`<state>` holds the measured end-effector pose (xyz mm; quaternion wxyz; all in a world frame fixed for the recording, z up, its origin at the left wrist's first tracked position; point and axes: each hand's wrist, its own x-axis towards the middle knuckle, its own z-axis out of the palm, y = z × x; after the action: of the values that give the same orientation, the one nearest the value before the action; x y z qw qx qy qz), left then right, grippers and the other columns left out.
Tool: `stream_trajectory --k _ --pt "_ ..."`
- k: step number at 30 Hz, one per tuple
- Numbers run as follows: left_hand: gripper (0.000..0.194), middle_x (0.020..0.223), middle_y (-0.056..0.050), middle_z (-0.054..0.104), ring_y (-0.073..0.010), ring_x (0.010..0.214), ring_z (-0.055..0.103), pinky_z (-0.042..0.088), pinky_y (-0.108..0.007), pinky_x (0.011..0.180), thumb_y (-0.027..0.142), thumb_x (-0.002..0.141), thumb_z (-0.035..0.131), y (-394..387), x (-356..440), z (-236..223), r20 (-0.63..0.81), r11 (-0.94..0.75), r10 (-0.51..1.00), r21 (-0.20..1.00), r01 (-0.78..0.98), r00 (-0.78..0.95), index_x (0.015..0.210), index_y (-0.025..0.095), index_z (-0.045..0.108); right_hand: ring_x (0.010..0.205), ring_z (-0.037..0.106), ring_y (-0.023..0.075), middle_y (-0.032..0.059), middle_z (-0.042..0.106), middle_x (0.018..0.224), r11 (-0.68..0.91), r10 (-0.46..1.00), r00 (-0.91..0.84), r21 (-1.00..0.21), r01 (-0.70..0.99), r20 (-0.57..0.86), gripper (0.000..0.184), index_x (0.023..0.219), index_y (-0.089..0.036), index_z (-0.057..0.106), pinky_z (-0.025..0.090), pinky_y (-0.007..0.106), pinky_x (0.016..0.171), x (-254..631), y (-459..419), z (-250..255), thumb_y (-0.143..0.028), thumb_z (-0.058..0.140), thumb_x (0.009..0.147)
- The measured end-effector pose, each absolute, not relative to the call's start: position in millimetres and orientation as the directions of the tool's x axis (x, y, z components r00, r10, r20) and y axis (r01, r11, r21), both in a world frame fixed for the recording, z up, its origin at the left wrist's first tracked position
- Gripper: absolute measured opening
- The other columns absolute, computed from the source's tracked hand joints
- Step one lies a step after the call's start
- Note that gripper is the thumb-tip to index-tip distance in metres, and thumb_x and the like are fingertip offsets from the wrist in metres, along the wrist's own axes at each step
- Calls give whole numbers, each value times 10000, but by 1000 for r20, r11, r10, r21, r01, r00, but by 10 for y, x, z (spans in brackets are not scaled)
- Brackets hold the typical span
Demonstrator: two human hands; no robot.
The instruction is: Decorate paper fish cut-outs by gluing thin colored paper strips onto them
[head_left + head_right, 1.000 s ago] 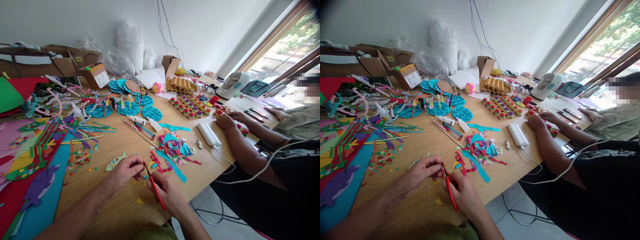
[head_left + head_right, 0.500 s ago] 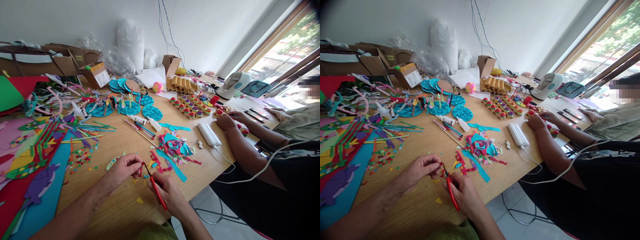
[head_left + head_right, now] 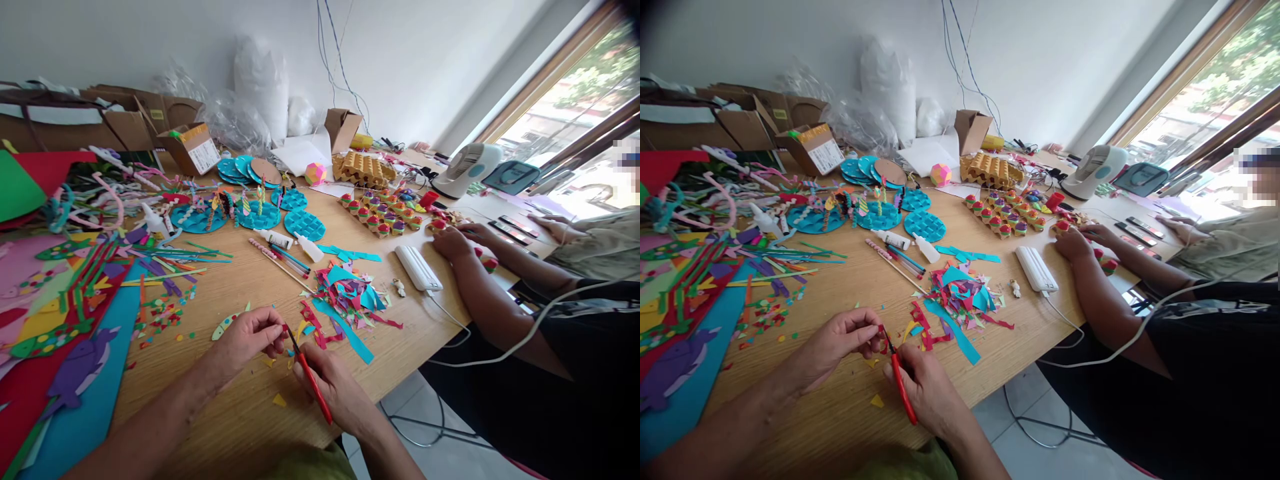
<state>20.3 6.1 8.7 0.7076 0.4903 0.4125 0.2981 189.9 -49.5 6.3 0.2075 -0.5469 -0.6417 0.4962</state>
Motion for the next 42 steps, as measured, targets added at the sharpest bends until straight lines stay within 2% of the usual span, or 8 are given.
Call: stream_trajectory --k 9,22,36,42 --pt "237 608 -4 601 -114 575 541 415 -217 541 376 714 597 26 257 66 -291 369 827 926 -74 480 709 148 533 533 319 77 -55 356 562 -114 917 -293 -881 459 -272 262 635 -183 362 238 203 487 1870 -489 58 -307 426 858" --pt "244 615 -4 604 -117 572 547 415 -225 538 384 708 604 20 278 74 -292 378 830 921 -95 475 717 150 534 499 334 73 -53 368 526 -155 923 -266 -902 404 -278 327 615 -185 373 247 195 452 1850 -487 11 -411 451 838" --pt "216 621 -4 595 -131 595 563 419 -229 541 361 723 570 40 232 106 -301 356 841 934 -41 449 704 152 521 490 316 74 -58 340 505 -124 929 -258 -880 458 -265 373 595 -186 368 232 200 449 1859 -492 -28 -459 461 831" --pt "239 595 19 555 -104 546 509 410 -219 526 384 709 577 89 191 93 -291 330 850 944 -14 439 681 157 508 491 322 78 -51 372 511 -42 940 -264 -840 541 -217 346 593 -184 385 238 206 455 1915 -464 -11 -416 442 843"
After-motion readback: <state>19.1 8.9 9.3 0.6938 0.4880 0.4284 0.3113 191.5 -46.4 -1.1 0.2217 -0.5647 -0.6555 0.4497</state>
